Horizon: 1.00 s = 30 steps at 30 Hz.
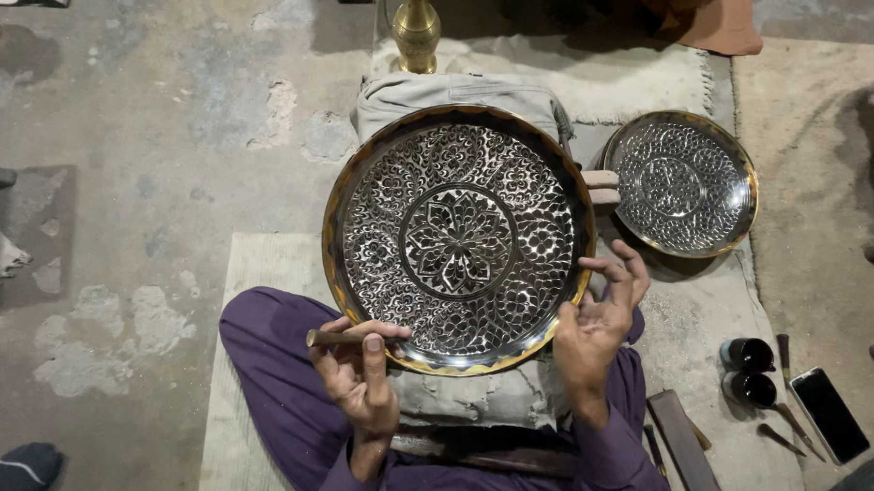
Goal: The person sits cross-legged on the floor with a large decorated metal tray resting on a lap cushion and engraves fine floral patterns into its surface, holding a pointed punch against the metal and tapping it, repositioning the tray and the tool as they work across the design. A second smaller engraved tray sits beside them.
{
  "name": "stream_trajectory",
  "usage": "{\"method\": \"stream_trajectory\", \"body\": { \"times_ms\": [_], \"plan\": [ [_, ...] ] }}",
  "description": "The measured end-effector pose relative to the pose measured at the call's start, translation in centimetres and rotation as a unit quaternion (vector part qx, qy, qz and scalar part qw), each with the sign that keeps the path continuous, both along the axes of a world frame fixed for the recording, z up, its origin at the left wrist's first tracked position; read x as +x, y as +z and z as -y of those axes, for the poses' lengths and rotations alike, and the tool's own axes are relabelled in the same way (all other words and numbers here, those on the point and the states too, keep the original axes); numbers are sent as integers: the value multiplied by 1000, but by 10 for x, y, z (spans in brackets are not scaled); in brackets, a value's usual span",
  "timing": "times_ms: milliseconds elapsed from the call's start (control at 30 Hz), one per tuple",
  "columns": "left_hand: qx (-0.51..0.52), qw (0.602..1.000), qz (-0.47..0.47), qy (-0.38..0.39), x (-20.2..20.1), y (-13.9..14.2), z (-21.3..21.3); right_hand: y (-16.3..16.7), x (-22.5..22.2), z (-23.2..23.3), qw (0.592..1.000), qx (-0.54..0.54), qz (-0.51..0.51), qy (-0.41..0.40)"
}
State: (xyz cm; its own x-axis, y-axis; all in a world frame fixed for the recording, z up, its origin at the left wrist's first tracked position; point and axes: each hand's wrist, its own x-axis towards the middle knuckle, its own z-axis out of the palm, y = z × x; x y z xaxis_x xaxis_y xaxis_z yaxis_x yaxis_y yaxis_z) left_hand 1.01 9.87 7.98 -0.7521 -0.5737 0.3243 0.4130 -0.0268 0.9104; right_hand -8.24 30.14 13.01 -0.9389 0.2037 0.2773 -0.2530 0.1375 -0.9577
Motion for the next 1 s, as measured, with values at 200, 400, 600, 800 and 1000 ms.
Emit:
{"method": "stream_trajectory", "body": {
  "times_ms": [200,400,600,800,1000],
  "plan": [
    [2,1000,15,-2,0,-1,-1,-11,-7,-5,997,-12,-77,1],
    [-7,1000,21,-1,2,-1,-1,-21,-9,-11,996,-50,-68,11],
    [-2,1000,24,-4,2,-4,-1,-21,-4,-10,997,-28,-65,13],
    [10,1000,28,-8,3,-7,-1,-19,-2,-9,998,19,-54,-2],
    [4,1000,27,-14,3,-8,0,-12,0,-4,999,33,-37,-16]
  ]
}}
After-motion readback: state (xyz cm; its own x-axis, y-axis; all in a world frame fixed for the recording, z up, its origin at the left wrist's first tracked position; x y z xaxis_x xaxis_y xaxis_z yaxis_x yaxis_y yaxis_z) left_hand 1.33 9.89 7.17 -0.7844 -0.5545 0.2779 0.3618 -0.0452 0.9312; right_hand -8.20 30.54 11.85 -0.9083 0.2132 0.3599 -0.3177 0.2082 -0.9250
